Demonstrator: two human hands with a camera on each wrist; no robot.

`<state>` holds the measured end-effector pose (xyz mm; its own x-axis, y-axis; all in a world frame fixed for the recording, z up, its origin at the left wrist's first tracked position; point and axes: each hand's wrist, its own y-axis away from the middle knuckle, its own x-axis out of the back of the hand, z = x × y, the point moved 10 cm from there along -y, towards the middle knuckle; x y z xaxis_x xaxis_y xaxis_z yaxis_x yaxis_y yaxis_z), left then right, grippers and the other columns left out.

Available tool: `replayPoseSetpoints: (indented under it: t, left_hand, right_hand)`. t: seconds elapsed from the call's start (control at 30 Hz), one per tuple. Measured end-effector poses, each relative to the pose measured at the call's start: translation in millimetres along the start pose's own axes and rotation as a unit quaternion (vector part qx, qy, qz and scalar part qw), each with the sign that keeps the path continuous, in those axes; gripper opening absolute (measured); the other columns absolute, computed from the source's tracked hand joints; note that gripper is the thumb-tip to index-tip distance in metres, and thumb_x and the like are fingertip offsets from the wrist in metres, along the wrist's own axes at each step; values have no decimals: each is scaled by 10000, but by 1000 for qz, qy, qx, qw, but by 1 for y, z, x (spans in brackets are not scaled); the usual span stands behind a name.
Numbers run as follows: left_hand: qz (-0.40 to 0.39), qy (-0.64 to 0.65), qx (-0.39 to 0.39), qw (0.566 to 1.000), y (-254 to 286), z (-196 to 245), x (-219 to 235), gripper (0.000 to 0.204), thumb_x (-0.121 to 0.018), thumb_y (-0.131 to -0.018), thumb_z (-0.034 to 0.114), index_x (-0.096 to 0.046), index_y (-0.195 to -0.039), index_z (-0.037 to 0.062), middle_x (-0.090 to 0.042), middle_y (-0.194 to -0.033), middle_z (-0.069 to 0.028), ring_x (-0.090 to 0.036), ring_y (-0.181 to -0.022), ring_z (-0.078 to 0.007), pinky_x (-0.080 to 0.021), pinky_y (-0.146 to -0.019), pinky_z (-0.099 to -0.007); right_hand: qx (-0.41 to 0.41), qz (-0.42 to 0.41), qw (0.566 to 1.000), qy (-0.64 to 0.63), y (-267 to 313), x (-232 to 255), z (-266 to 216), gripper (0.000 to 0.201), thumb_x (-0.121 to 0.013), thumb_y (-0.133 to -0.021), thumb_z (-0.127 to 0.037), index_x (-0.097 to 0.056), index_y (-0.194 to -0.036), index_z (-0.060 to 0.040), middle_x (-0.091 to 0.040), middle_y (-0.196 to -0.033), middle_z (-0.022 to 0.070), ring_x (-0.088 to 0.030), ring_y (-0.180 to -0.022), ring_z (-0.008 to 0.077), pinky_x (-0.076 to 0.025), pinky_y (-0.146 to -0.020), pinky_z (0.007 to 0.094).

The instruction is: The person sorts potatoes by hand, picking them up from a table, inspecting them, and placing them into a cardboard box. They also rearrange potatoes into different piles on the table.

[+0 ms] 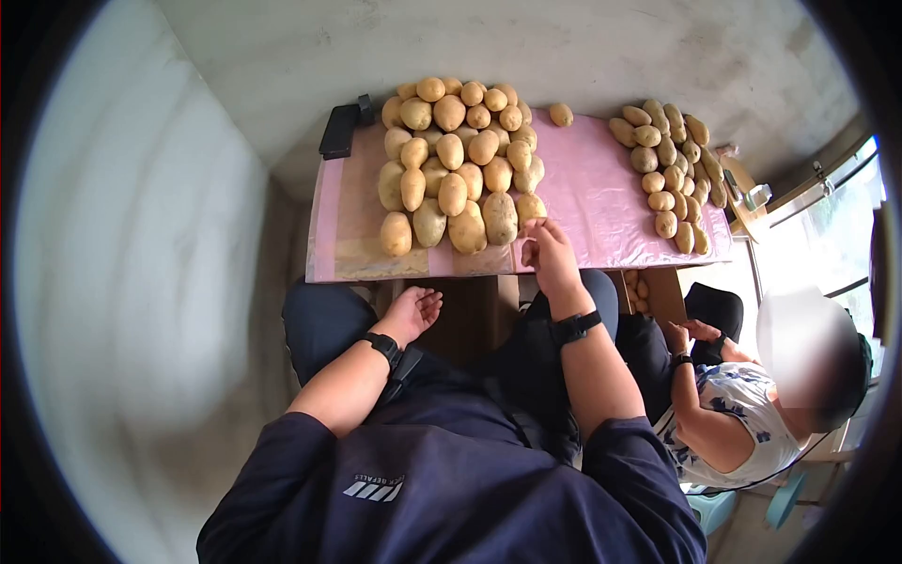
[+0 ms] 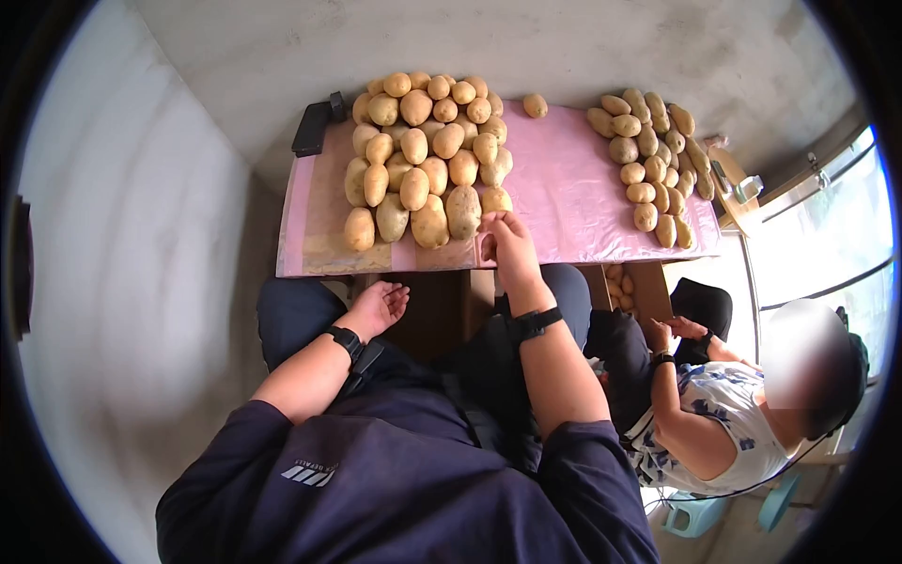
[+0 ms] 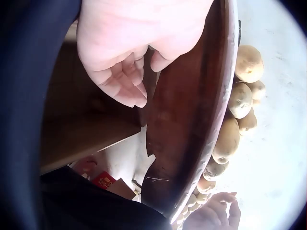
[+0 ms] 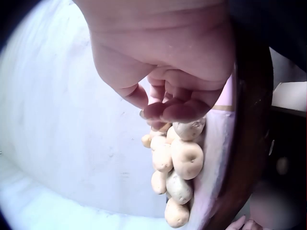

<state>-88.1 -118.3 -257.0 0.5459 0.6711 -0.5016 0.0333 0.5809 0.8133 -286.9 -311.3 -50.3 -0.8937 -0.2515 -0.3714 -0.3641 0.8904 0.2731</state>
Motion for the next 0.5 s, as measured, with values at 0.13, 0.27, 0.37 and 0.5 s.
replayPoseSetpoints:
  t: [0.13,0.27,0.37,0.5]
  left_hand:
    - [38,-12,22,999,-3,-7,12,143,-566,-946,223,-647,-947,105,-702,-935,-42,-667,-846,-204,-521,-718,-323]
    - [31,-15,32,999,5,-7,7,138,-583,-941,213,-643,-936,88,-678,-921,-38,-652,-839,-191,-515,-686,-307]
    - [29,-17,29,999,10,-6,5,131,-588,-939,216,-644,-939,97,-676,-917,-35,-648,-836,-188,-507,-689,-304]
    - [24,-15,23,999,15,-7,4,133,-588,-939,222,-647,-954,103,-674,-922,-31,-642,-847,-183,-501,-705,-302]
  right_hand:
    - [70,97,985,123,-37,3,-55,171,-601,-919,-137,-601,-1050,-26,-609,-800,28,-546,-518,116,-447,-495,256]
    - [58,130,914,381,-72,-7,-85,339,-658,-856,-199,-603,-1119,8,-651,-891,98,-670,-692,196,-534,-622,321]
    - [166,55,817,550,-79,-52,-83,420,-707,-839,-250,-594,-1169,-17,-678,-982,133,-684,-878,246,-547,-772,358]
    - [157,-116,750,632,-41,-141,-63,584,-714,-807,-327,-546,-1315,-92,-580,-1293,181,-643,-1087,369,-531,-928,438]
